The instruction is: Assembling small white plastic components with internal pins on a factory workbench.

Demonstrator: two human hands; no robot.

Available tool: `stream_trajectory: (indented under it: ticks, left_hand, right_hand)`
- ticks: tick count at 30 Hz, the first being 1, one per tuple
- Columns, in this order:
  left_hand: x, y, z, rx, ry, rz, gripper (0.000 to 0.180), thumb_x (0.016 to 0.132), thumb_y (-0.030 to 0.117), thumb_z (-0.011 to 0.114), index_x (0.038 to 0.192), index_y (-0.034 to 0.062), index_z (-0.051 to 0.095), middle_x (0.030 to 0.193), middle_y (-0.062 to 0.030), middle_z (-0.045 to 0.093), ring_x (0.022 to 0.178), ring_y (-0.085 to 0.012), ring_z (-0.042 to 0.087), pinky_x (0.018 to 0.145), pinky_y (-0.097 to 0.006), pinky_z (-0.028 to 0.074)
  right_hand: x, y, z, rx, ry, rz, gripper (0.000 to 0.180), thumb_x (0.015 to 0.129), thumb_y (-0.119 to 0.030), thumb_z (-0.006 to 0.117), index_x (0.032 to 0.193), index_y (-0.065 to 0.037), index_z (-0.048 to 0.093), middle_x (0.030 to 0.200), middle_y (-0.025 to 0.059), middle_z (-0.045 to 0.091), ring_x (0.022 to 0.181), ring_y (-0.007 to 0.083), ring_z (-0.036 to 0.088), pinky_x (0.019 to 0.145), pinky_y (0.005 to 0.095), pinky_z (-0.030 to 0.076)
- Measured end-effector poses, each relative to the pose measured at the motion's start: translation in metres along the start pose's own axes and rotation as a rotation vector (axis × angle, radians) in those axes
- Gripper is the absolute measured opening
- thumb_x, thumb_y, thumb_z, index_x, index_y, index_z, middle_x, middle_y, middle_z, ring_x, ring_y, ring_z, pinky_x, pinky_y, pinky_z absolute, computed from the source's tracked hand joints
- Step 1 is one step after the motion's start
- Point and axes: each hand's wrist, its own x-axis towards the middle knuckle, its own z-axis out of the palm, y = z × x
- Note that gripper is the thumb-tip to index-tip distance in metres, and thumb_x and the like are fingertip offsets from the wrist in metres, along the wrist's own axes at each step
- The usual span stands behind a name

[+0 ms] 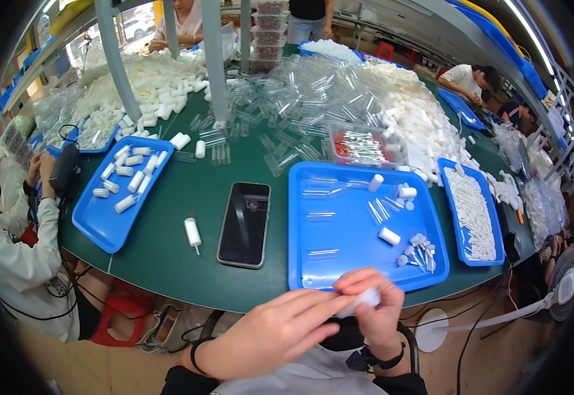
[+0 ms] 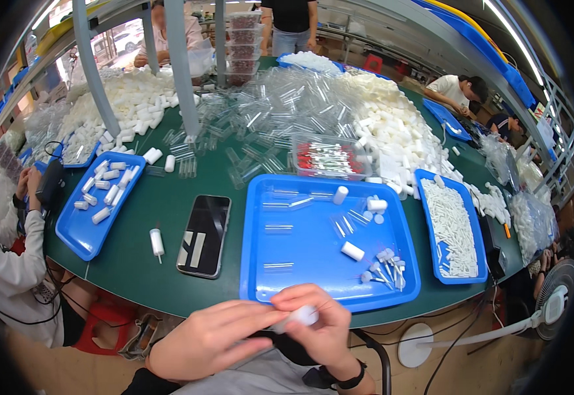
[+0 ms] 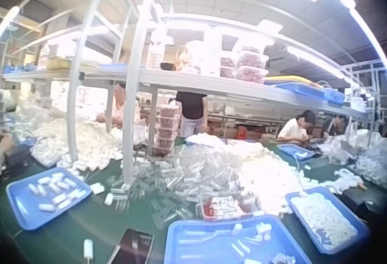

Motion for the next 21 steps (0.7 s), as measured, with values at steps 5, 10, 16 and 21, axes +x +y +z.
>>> stream_trajectory:
  ticks: [5, 10, 16, 21]
  left_hand:
    - [-0.024, 0.001, -0.024, 0.537, -0.132, 0.041, 0.048, 0.087, 0.033, 0.062, 0.112, -0.0070, 0.055, 0.112, -0.0185, 0.056, 0.106, -0.0313, 0.053, 0.091, -0.036, 0.044]
    - [-0.024, -0.016, -0.018, 0.477, -0.089, 0.035, 0.047, 0.088, 0.034, 0.060, 0.112, -0.0061, 0.055, 0.113, -0.0174, 0.056, 0.105, -0.0306, 0.054, 0.090, -0.036, 0.044]
    - [-0.022, -0.008, -0.018, 0.384, -0.011, 0.083, 0.041, 0.090, 0.030, 0.058, 0.106, -0.0068, 0.056, 0.104, -0.0170, 0.059, 0.095, -0.0282, 0.058, 0.084, -0.035, 0.047]
    - [-0.013, -0.012, -0.014, 0.246, 0.149, -0.001, 0.044, 0.091, 0.029, 0.058, 0.111, -0.0107, 0.054, 0.108, -0.0202, 0.056, 0.093, -0.0326, 0.060, 0.081, -0.037, 0.050]
  right_hand:
    - [0.028, -0.008, -0.008, -0.752, 0.029, 0.186, 0.012, 0.084, -0.007, 0.064, 0.085, 0.000, 0.055, 0.091, 0.0135, 0.066, 0.098, 0.0316, 0.060, 0.086, 0.0390, 0.046]
    - [0.045, 0.000, -0.010, -0.975, -0.452, -0.005, 0.017, 0.081, -0.012, 0.066, 0.085, -0.001, 0.054, 0.090, 0.0147, 0.064, 0.103, 0.0336, 0.058, 0.094, 0.0451, 0.040]
    - [0.039, 0.012, -0.012, -0.977, -0.416, 0.067, 0.018, 0.082, -0.014, 0.066, 0.091, -0.001, 0.057, 0.096, 0.0167, 0.063, 0.100, 0.0351, 0.058, 0.087, 0.0424, 0.044]
    - [0.031, 0.001, 0.000, -0.740, -0.154, 0.023, 0.024, 0.075, -0.015, 0.075, 0.091, -0.001, 0.063, 0.094, 0.0142, 0.063, 0.091, 0.0296, 0.061, 0.072, 0.0353, 0.048]
